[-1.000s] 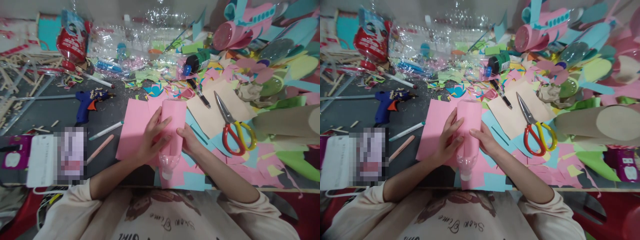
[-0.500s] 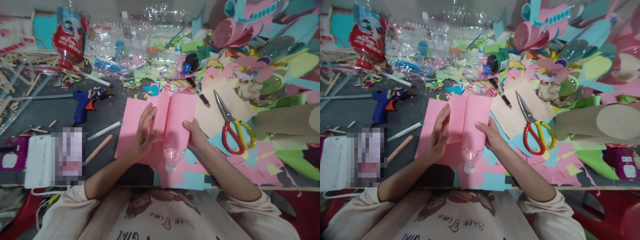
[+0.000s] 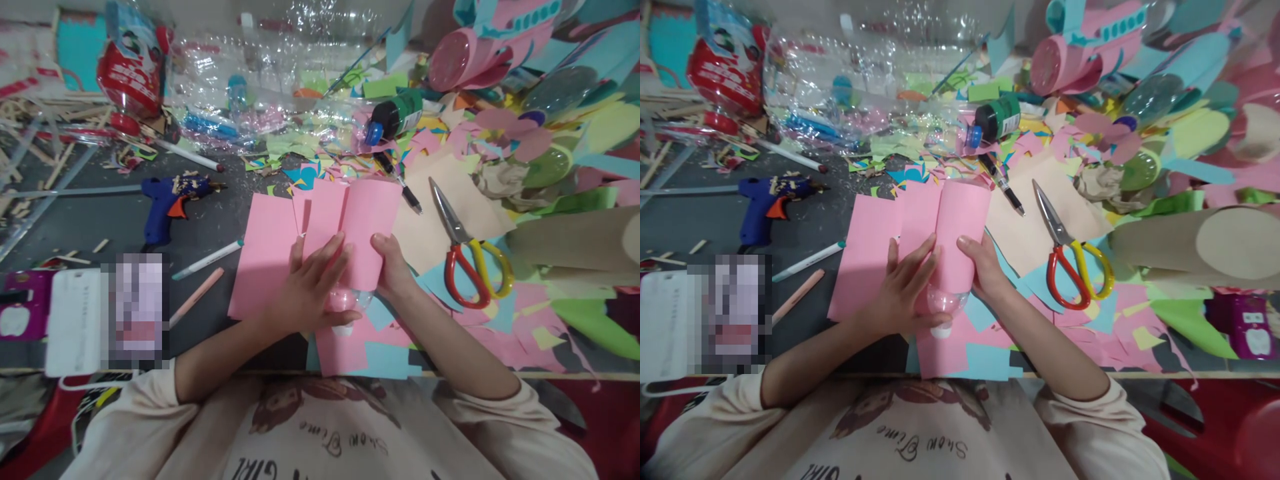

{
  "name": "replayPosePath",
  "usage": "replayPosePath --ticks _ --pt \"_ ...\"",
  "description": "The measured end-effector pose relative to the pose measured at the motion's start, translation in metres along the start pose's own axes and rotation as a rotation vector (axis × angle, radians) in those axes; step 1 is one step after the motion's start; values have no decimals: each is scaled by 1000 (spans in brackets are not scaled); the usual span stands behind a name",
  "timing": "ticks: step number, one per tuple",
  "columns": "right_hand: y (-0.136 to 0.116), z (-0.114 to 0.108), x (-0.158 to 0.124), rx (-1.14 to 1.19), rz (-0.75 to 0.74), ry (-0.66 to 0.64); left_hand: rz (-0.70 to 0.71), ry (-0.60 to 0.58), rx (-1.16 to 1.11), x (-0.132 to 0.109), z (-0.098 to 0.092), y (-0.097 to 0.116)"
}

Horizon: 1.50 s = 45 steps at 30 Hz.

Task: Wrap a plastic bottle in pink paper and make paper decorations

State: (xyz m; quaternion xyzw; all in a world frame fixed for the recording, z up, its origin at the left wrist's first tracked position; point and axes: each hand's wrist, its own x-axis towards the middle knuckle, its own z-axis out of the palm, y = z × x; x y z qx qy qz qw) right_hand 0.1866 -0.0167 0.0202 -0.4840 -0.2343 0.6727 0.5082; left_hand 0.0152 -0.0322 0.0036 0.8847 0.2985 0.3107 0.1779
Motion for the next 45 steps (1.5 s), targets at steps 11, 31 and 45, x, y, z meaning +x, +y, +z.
replayPosePath --ticks 11,31,45 --pt "1 6 -1 52 8 62 7 45 22 -4 6 5" --pt "-2 9 -5 75 61 -25 -74 85 -103 -5 1 2" --pt "-1 10 -7 38 40 23 -251 62 -238 2 -13 -2"
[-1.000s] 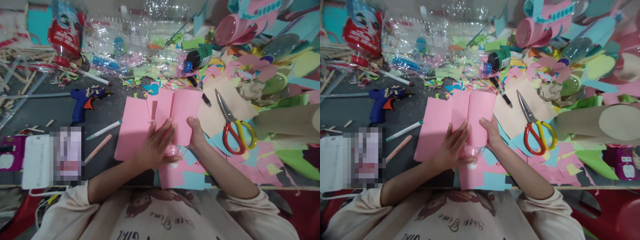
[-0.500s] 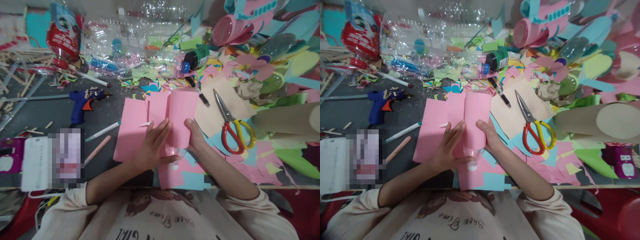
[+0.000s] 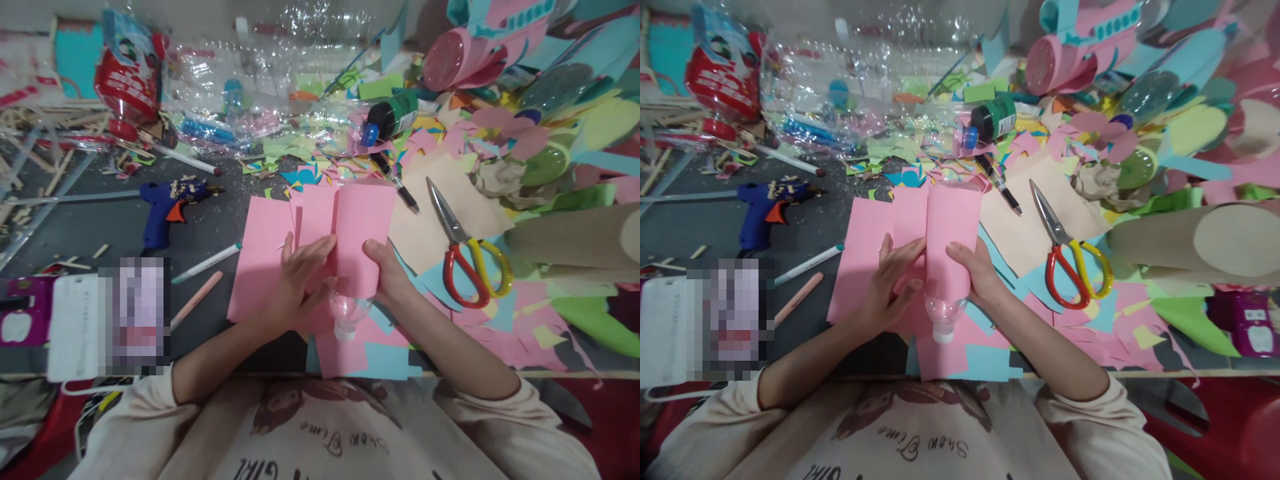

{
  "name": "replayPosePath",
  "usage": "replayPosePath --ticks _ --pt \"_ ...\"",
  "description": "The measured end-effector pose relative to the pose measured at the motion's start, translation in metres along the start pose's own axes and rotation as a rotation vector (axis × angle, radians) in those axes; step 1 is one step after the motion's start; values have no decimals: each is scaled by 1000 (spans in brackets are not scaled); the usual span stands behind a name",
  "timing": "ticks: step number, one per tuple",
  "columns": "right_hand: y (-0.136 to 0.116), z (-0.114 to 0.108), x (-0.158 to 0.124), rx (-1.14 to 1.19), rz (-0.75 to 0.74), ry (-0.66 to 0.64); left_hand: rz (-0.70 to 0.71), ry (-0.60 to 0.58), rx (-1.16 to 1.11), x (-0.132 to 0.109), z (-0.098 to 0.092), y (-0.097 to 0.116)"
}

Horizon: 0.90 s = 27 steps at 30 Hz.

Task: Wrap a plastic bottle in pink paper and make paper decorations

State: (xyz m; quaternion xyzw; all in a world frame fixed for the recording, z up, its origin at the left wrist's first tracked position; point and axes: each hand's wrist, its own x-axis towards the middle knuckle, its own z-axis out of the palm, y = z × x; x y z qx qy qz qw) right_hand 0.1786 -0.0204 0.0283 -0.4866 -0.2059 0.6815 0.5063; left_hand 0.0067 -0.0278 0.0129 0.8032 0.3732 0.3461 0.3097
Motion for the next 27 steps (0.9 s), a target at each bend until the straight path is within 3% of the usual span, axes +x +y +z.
replayPosePath --ticks 2,4,7,9,11,13,16,22,27 --pt "-1 -1 2 7 -4 25 14 36 -19 1 -2 -2" --pt "-2 -3 4 18 -6 51 10 155 -75 2 -3 -7" --pt "-2 -7 6 27 7 78 -156 360 -280 5 -2 -16" --pt "-2 -9 7 30 10 81 -376 326 -510 9 -1 -17" --pt "-1 -9 7 33 9 71 -581 181 -721 15 -2 -13" --pt "0 -8 6 18 18 43 -651 84 -805 20 -5 -6" --pt "1 -6 4 -24 31 -19 -559 20 -756 23 -7 0" --pt "2 1 2 -45 -17 -52 -219 14 -593 17 3 -11" --pt "0 4 0 -28 -5 -70 -104 4 -410 16 4 -5"
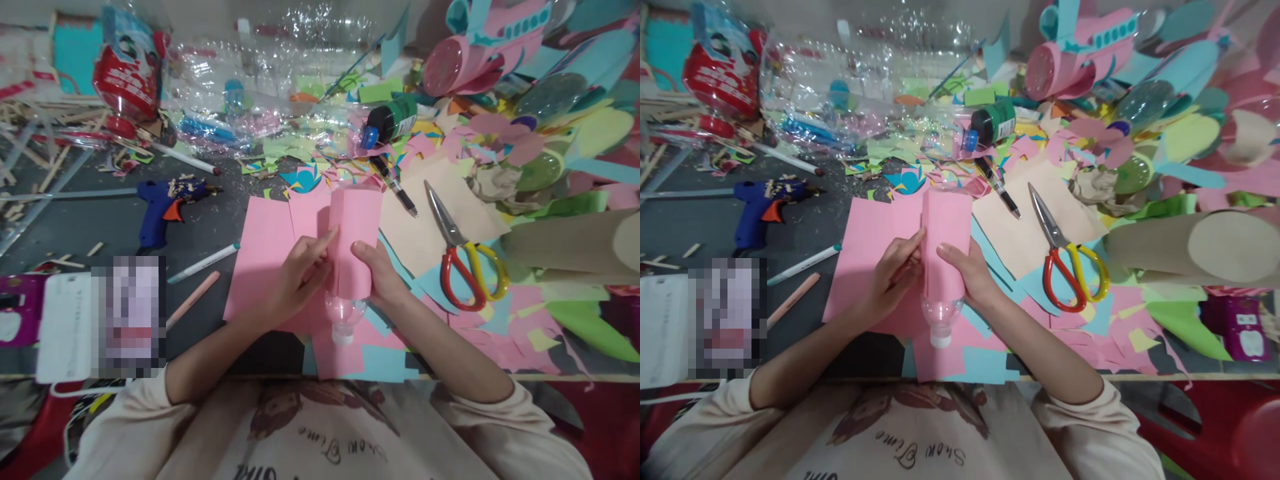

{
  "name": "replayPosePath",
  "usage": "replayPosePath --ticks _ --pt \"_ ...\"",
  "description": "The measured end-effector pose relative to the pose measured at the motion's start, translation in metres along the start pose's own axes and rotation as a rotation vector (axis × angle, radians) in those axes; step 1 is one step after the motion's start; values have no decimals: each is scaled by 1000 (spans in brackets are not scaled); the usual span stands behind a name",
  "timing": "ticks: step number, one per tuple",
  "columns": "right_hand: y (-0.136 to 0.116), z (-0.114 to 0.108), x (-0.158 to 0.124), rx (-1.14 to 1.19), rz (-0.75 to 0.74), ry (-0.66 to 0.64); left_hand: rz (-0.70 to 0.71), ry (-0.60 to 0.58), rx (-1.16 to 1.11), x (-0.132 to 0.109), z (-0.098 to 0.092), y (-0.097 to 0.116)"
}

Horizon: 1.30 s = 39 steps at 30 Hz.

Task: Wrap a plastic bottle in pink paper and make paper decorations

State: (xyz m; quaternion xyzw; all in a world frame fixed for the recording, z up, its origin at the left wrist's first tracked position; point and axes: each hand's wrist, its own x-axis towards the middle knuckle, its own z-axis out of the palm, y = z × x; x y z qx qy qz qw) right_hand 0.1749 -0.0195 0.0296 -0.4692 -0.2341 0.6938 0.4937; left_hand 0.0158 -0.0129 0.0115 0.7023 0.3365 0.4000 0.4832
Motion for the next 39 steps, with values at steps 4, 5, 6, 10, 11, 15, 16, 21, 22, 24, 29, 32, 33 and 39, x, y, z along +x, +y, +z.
replayPosePath --ticks 4,5,6,10,11,15,16,21,22,24,29,32,33,39 --pt "0 -4 1 18 26 -65 23 -18 81 -1 0 3" --pt "0 -5 1 31 40 -84 26 -16 89 -1 -1 2" --pt "0 -6 2 45 58 -103 32 -12 94 -1 -1 1" --pt "-5 -10 4 48 87 -139 37 3 72 1 -3 -3" --pt "-6 -10 4 37 74 -129 38 -4 60 2 -4 -3" --pt "-11 -14 6 6 27 -45 -1 -1 51 7 -20 2" --pt "-11 -16 7 2 21 -20 -42 62 62 9 -28 4" --pt "-12 -22 9 -9 12 83 -354 381 482 13 -96 24" --pt "-11 -22 10 -14 14 95 -416 385 716 13 -110 27" --pt "-12 -24 11 -27 14 109 -592 442 1061 14 -132 32" --pt "-11 -28 11 -26 9 91 -1025 311 1199 23 -146 32" --pt "-10 -30 11 -19 -1 61 -1071 292 1196 31 -145 31" --pt "-10 -30 12 -16 -5 56 -1076 309 1188 33 -145 32" --pt "-12 -30 16 -12 -60 114 -1002 510 1163 41 -133 39"
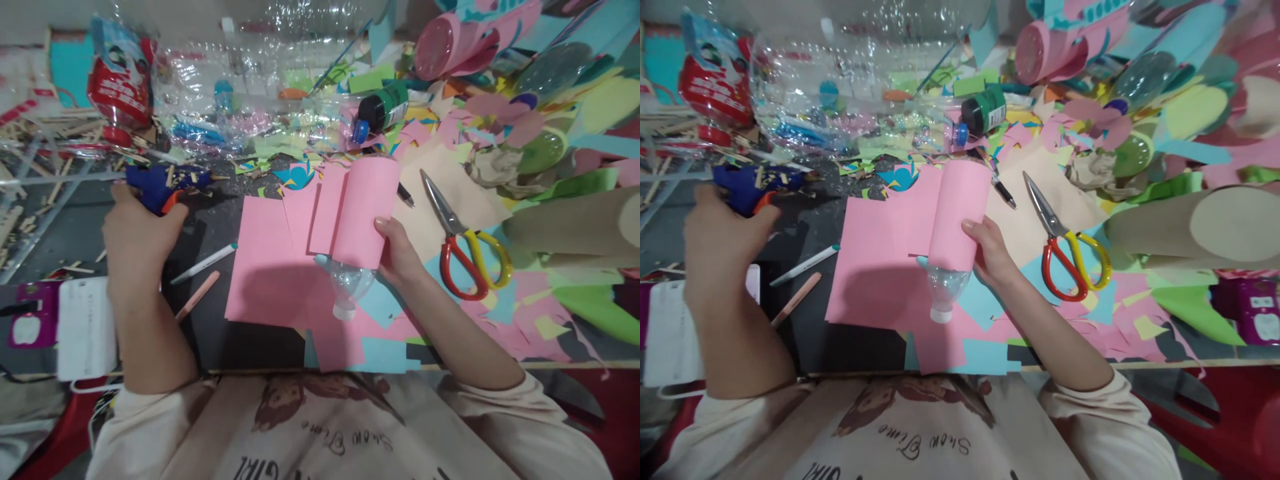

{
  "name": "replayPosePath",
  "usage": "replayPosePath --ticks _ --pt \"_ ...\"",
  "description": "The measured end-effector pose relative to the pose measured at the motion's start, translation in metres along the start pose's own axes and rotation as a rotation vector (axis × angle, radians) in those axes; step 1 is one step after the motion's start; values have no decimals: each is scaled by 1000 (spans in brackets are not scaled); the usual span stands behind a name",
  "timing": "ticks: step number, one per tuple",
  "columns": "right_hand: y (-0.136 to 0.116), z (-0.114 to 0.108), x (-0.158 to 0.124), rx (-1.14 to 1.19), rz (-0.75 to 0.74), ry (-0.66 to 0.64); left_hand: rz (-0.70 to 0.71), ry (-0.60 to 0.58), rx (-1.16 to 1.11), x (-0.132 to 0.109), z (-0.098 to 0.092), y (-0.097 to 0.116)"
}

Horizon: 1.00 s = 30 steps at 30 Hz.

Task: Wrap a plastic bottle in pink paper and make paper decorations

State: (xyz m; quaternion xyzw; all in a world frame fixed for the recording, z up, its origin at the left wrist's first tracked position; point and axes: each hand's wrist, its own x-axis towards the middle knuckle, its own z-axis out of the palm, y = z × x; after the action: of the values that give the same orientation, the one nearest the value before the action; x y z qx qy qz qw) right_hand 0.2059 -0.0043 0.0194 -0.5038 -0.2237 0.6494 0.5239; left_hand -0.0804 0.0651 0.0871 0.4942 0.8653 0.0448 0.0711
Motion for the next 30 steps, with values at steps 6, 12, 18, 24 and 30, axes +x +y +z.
replayPosePath --ticks 6,12,18,24,30 --pt "-2 -3 3 -53 -26 16 418 -40 -399 -38 24 11" --pt "-3 -4 4 -70 -11 32 410 -99 -300 -48 42 11" --pt "-3 -4 3 -82 -15 45 534 -55 -297 -49 52 7" --pt "-4 -5 2 -101 11 40 611 -59 -310 -50 57 4" --pt "-4 -5 2 -126 -3 13 581 -115 -248 -50 51 9"
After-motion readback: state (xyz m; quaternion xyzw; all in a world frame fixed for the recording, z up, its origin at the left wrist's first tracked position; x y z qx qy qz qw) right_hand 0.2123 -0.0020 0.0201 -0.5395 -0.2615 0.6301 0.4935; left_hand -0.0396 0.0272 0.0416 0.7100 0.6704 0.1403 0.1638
